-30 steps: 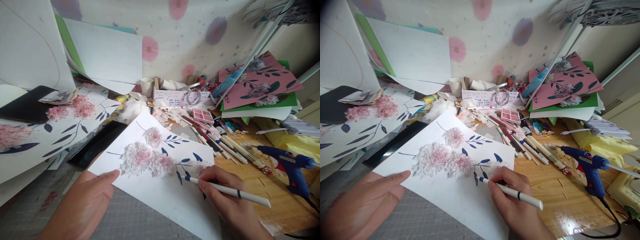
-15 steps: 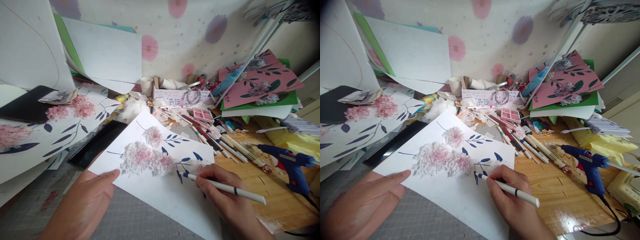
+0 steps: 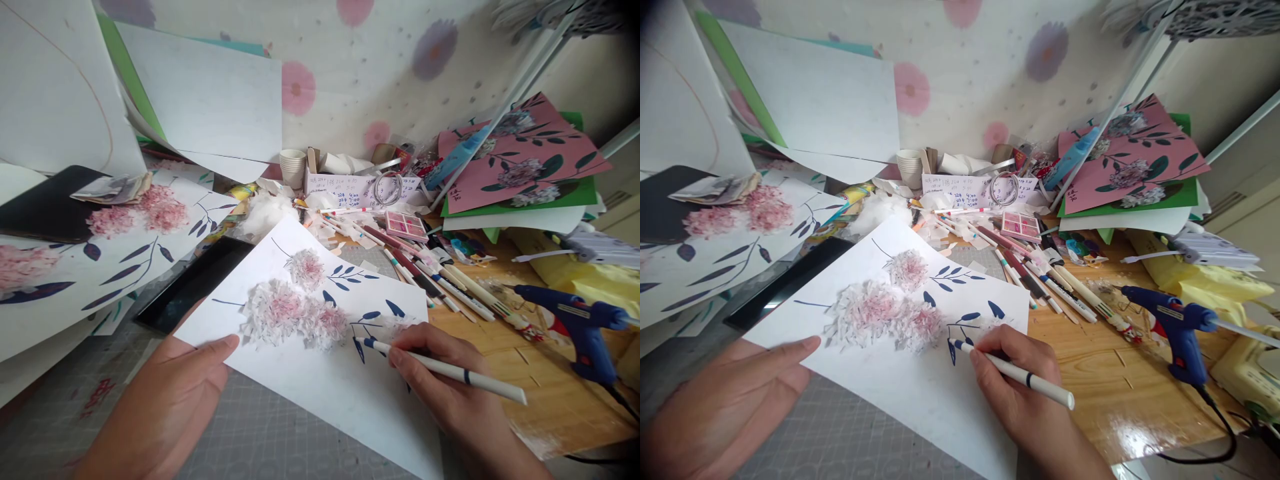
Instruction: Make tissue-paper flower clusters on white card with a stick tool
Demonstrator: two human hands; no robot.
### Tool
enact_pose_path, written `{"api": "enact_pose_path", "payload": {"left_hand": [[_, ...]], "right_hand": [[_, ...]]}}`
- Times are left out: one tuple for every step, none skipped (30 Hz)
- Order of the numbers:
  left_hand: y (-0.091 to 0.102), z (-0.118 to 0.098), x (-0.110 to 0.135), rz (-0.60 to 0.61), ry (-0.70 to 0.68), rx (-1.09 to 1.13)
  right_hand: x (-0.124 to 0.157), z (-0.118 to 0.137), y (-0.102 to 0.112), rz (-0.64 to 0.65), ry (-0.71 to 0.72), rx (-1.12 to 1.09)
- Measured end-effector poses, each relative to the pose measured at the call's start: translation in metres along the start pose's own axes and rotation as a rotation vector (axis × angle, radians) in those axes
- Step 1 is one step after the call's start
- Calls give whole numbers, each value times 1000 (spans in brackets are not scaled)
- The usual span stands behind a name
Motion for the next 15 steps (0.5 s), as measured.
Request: {"api": "enact_pose_path", "payload": {"left_hand": [[-1,0,0,4,-6,6],[-1,-1,0,6,-17,19],[-2,-2,0,7,-27,32],[-3,-3,1,2,-34,38],[-3,-3,1,1,-32,43],[-4,-3,1,5,-21,49],[-5,-3,1,11,-10,55],[-5,-2,1,22,1,59],[-5,-2,1,31,9,61],[-4,-2,1,37,13,60],[-4,-2,1,40,11,58],[-3,-2,1,40,9,53],[-2,-1,1,41,12,48],[-2,-1,1,41,16,45],[-2,-1,1,42,19,45]], "right_hand": [[0,1,0,8,5,-3],[0,1,0,14,7,-5],[0,2,1,19,9,-5],[0,2,2,23,8,-6],[1,2,3,25,5,-7],[1,2,3,27,-1,-11],[2,2,4,28,-5,-18],[2,2,5,27,-8,-27],[3,3,5,27,-11,-36],[3,3,6,28,-15,-42],[3,3,7,30,-17,-45],[3,3,7,32,-18,-46],[3,4,8,33,-14,-45],[3,5,8,34,-8,-46],[2,6,9,32,0,-48]]}}
Point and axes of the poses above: each hand's wrist, its own x-axis away from the middle knuckle, its own y-axis out of the back of the hand, z = x × y, the point moved 5 cm from there along -x, towards the middle knuckle, and after that the axes turned 2 degrees about x, right-handed, at the moved point
